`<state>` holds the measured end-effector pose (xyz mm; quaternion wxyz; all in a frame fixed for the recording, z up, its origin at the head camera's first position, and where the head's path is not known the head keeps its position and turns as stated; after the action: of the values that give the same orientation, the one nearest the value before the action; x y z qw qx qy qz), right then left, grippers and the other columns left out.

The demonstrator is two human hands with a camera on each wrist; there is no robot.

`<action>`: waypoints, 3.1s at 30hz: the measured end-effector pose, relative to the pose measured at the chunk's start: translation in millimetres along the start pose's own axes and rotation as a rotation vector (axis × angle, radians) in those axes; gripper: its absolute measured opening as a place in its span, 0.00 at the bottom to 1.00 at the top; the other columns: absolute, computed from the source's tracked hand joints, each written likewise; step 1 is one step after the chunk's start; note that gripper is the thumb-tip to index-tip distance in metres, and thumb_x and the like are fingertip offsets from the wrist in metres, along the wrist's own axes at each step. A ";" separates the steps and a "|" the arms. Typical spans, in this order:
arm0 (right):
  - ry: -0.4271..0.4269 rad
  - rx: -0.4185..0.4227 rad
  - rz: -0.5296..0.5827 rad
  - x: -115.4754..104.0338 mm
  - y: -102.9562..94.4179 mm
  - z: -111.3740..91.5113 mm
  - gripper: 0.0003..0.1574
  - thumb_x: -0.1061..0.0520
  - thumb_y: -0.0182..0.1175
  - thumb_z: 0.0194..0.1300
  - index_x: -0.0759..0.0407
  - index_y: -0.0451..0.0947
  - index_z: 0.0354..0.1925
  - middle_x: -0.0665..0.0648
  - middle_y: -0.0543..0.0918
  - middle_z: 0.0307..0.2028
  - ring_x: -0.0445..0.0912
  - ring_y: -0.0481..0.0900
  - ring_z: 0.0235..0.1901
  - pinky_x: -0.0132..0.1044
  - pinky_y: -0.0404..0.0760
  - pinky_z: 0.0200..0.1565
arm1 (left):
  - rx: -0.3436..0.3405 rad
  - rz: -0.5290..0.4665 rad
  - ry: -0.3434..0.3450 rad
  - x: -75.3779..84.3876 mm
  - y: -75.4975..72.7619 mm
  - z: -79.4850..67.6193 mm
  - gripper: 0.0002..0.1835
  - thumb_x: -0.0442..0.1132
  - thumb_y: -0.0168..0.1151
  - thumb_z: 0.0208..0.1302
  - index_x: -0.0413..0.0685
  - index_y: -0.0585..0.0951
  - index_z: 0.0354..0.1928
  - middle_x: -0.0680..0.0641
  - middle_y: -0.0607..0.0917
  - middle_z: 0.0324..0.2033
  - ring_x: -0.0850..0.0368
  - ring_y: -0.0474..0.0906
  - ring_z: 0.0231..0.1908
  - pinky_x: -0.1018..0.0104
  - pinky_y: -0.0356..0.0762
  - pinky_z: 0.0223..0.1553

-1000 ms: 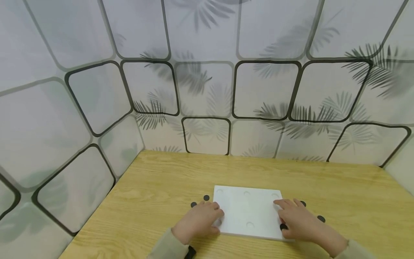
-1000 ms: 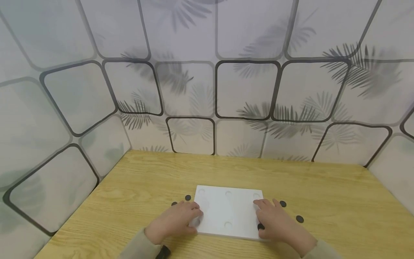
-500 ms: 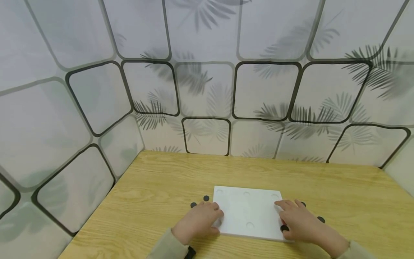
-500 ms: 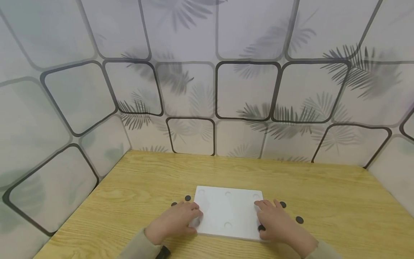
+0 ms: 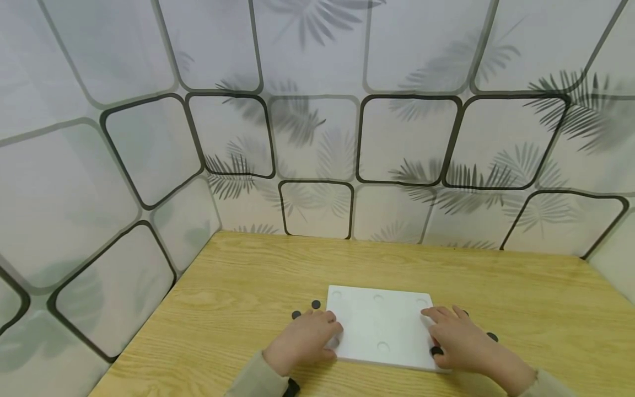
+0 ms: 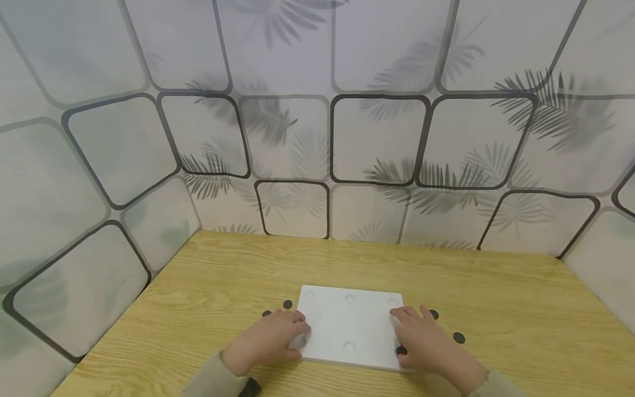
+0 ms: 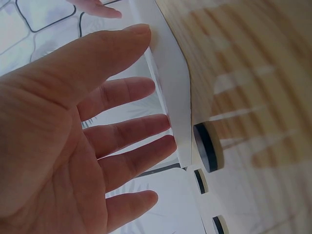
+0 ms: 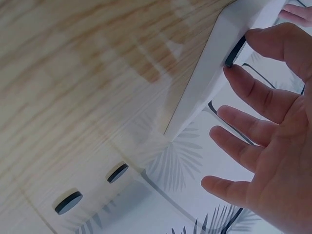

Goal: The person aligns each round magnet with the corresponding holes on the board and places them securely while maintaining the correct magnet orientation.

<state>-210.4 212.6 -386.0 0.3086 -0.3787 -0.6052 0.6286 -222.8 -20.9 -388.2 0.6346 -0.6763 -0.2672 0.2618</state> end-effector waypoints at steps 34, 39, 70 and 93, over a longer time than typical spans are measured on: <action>-0.005 -0.041 0.008 1.2 2.4 3.9 0.18 0.59 0.64 0.36 0.48 0.63 0.10 0.62 0.72 0.48 0.60 0.65 0.51 0.69 0.55 0.46 | -0.022 -0.006 -0.020 0.2 0.7 0.6 0.17 0.53 0.66 0.46 0.57 0.78 0.39 0.59 0.73 0.32 0.65 0.68 0.32 0.65 0.70 0.43; -0.006 -0.035 0.020 2.4 2.5 4.8 0.18 0.60 0.64 0.37 0.48 0.64 0.10 0.63 0.71 0.49 0.60 0.65 0.51 0.69 0.54 0.46 | -0.017 0.003 -0.021 0.3 0.6 0.6 0.17 0.53 0.66 0.46 0.57 0.78 0.39 0.59 0.73 0.31 0.65 0.68 0.31 0.66 0.71 0.41; -0.019 0.013 0.007 2.0 0.1 1.2 0.17 0.59 0.66 0.36 0.47 0.65 0.12 0.63 0.72 0.48 0.61 0.66 0.50 0.70 0.54 0.45 | -0.015 0.021 -0.019 0.4 -0.5 0.0 0.18 0.54 0.65 0.47 0.56 0.78 0.39 0.58 0.74 0.33 0.65 0.69 0.33 0.68 0.71 0.40; -0.038 0.097 -0.011 8.2 -5.7 -9.5 0.14 0.56 0.67 0.35 0.47 0.69 0.16 0.63 0.72 0.48 0.60 0.68 0.48 0.70 0.57 0.42 | 0.012 0.035 0.002 1.1 -0.9 -1.2 0.17 0.53 0.66 0.47 0.56 0.79 0.38 0.58 0.73 0.31 0.65 0.69 0.31 0.70 0.70 0.37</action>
<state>-207.0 225.1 -381.0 0.3185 -0.3481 -0.5819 0.6623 -221.2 -20.9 -387.3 0.6343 -0.6771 -0.2533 0.2737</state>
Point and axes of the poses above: each hand's wrist, its own z-axis towards the middle knuckle, its own y-axis out of the palm, x = y × z, the point moved 5 cm from there along z, towards the middle knuckle
